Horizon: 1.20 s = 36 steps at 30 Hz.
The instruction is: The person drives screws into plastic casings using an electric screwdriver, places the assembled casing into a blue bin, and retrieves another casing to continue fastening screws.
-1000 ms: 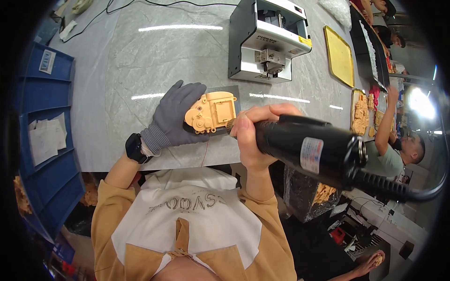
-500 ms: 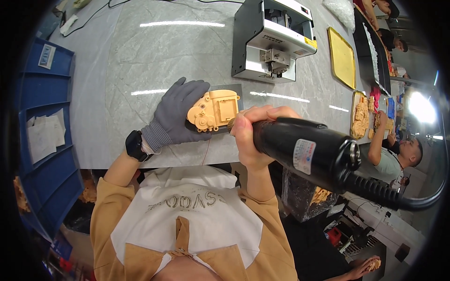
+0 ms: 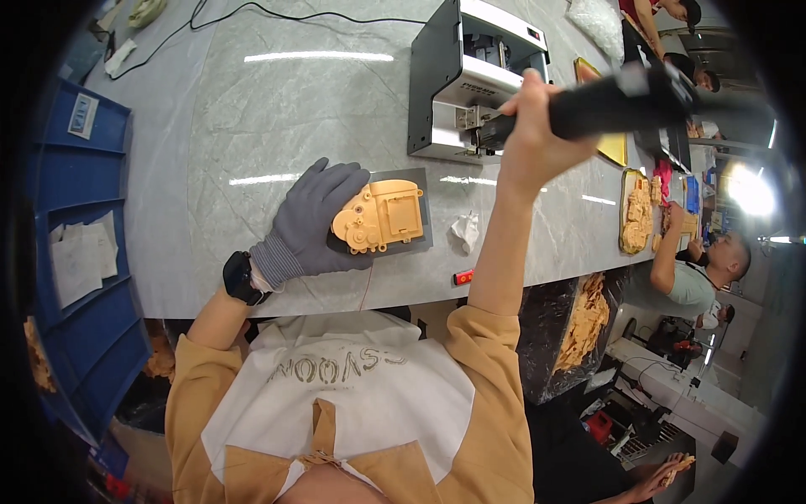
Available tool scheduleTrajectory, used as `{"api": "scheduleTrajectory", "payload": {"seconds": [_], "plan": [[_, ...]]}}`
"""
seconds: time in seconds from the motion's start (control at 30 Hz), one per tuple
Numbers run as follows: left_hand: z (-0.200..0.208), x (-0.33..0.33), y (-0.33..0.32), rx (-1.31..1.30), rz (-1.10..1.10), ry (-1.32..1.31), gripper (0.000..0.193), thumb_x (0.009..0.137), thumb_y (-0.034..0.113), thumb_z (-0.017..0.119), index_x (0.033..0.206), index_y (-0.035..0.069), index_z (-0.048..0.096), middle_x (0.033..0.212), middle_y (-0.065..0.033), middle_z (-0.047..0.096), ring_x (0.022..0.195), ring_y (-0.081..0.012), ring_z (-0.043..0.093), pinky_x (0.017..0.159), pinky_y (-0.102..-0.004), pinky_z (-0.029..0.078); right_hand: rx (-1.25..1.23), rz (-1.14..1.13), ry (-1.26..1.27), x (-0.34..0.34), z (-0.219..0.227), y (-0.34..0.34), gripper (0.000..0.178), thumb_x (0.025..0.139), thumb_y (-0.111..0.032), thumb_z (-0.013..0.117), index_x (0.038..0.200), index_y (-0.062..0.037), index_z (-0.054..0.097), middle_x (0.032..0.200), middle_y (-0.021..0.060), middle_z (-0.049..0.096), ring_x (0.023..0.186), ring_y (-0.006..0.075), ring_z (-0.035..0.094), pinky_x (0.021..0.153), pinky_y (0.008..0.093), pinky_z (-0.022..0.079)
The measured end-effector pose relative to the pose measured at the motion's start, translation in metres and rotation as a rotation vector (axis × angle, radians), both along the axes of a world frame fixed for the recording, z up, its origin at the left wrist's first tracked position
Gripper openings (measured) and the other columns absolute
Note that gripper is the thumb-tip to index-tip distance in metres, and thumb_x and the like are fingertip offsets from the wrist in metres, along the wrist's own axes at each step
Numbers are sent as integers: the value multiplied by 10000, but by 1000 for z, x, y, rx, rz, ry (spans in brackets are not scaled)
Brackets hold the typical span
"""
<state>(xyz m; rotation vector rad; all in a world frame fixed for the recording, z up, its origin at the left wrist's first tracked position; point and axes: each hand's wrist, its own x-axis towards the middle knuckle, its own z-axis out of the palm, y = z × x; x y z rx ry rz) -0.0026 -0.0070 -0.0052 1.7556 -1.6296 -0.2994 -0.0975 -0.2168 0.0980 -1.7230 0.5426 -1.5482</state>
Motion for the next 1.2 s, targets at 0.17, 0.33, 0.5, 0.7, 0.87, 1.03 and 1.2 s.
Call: {"api": "scheduleTrajectory", "payload": {"seconds": [0.17, 0.33, 0.5, 0.7, 0.87, 1.03, 1.2], "plan": [[1, 0, 4, 3, -17, 43, 955, 512, 408, 812, 1280, 56, 367, 1220, -156, 447, 1128, -312, 469, 1040, -487, 296, 84, 31, -2, -10, -4, 12, 437, 742, 51, 620, 1127, 33, 415, 600, 54, 556, 472, 105, 535, 499, 216, 431], [-6, 0, 3, -43, -25, 34, 964, 520, 442, 805, 1282, 52, 363, 1225, -156, 445, 1125, -312, 472, 1035, -486, 305, 254, 277, -238, -47, 1, 76, 550, 770, 26, 534, 1249, -1, 263, 598, 57, 507, 452, 146, 492, 506, 309, 457], [-11, 1, 4, -84, -2, 12, 964, 522, 436, 806, 1282, 47, 359, 1231, -160, 443, 1119, -314, 476, 1024, -478, 322, 230, 446, -54, -45, -6, 130, 596, 777, -39, 500, 1300, -60, 215, 624, 61, 449, 459, 153, 450, 515, 336, 436], [-8, 0, 5, -79, 26, 16, 949, 487, 448, 800, 1283, 132, 390, 1170, -113, 459, 1086, -267, 484, 1013, -445, 347, 210, 472, 44, -35, -20, 140, 552, 783, -20, 505, 1260, -39, 226, 618, 76, 461, 459, 160, 462, 494, 315, 427], [-10, 1, 6, -92, 22, 10, 964, 479, 446, 802, 1288, 129, 386, 1166, -111, 465, 1091, -264, 484, 1021, -439, 339, 197, 458, 93, -32, -26, 144, 477, 769, 19, 519, 1176, -48, 278, 616, 73, 477, 453, 154, 469, 470, 297, 424], [-10, 1, 6, -81, 25, 11, 962, 476, 437, 804, 1286, 127, 386, 1159, -114, 471, 1090, -263, 484, 1019, -440, 341, 105, 468, 51, -32, -33, 146, 474, 717, 110, 604, 1068, -38, 322, 649, 69, 567, 534, 116, 530, 558, 236, 447], [-7, 3, 6, -67, -21, 8, 889, 557, 397, 776, 1277, 63, 377, 1203, -164, 466, 1114, -315, 480, 1014, -470, 331, 134, 503, 61, -34, -33, 144, 465, 714, 111, 617, 1051, -40, 334, 651, 66, 574, 549, 118, 546, 560, 242, 451]]}}
